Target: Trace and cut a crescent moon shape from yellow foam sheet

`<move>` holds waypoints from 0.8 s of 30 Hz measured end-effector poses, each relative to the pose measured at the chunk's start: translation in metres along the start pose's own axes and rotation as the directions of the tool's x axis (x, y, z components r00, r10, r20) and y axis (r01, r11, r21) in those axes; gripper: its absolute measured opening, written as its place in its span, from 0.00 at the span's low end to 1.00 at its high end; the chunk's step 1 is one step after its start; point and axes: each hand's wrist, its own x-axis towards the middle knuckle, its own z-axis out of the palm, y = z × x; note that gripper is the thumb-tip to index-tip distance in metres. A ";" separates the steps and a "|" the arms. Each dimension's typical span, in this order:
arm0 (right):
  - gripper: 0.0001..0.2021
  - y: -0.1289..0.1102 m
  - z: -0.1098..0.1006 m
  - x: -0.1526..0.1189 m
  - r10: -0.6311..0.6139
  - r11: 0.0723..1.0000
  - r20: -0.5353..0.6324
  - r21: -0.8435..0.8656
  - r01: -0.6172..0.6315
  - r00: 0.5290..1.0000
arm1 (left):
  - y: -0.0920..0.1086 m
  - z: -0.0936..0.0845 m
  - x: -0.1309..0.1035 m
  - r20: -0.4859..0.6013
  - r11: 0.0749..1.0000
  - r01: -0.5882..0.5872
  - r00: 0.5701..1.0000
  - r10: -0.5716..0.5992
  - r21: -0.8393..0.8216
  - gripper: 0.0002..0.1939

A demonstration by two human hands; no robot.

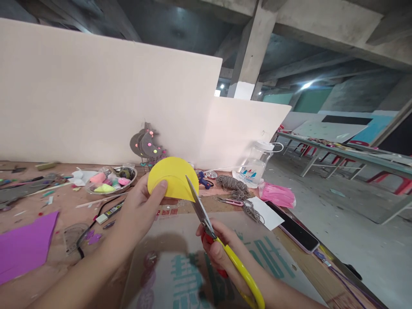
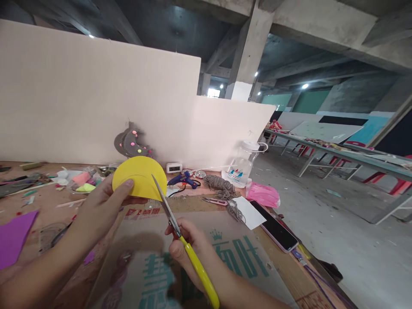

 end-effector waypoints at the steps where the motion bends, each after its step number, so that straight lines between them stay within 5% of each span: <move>1: 0.28 -0.001 0.001 -0.001 0.009 1.000 -0.010 0.000 -0.009 1.000 | 0.000 0.000 0.000 0.002 1.000 -0.001 1.000 0.001 0.001 0.21; 24: 0.30 -0.002 0.000 0.001 0.042 0.999 0.013 0.018 -0.042 0.999 | 0.003 -0.002 0.002 0.015 1.000 0.014 1.000 -0.013 -0.022 0.20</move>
